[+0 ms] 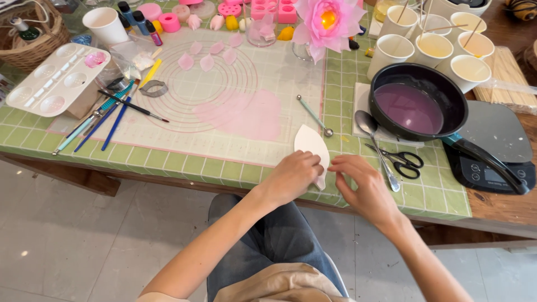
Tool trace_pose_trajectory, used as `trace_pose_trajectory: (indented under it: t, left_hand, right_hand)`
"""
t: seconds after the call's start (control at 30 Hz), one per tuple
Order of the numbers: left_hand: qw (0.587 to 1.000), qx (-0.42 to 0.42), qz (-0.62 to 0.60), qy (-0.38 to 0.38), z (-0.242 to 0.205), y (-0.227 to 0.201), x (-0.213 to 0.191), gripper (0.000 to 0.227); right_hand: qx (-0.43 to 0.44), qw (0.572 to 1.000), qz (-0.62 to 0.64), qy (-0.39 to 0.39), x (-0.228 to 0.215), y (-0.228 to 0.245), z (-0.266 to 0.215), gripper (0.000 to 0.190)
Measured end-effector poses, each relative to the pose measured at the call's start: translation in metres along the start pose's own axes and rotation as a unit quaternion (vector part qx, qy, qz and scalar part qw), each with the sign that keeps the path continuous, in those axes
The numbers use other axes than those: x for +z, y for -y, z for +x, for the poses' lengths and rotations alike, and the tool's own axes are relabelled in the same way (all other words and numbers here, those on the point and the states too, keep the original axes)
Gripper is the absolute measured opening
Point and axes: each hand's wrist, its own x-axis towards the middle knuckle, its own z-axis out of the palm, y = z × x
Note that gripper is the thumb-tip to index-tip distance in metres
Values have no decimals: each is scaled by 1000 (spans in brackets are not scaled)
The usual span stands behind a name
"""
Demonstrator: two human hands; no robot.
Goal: The recorder is shaping and assembling delicate wax petals to create a lotus-shaped candle.
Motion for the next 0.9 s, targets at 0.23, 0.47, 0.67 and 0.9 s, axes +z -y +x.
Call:
trace_pose_trajectory:
  t: [0.23,0.47,0.67,0.9]
  left_hand:
    - [994,95,59,5,4,18,10,10]
    - [973,161,157,44,5,18,16,6]
    - [958,193,201,61,1,15,20,8]
    - [976,164,136,-53,-8,25,29,21]
  right_hand:
    - [-166,978,-31,120,6,-25,10,15]
    - [-178,970,32,161,6,-44,12,32]
    - [-179,969,34,168,8,-44,15,27]
    - [-147,982,8,118,21,-48,10,31]
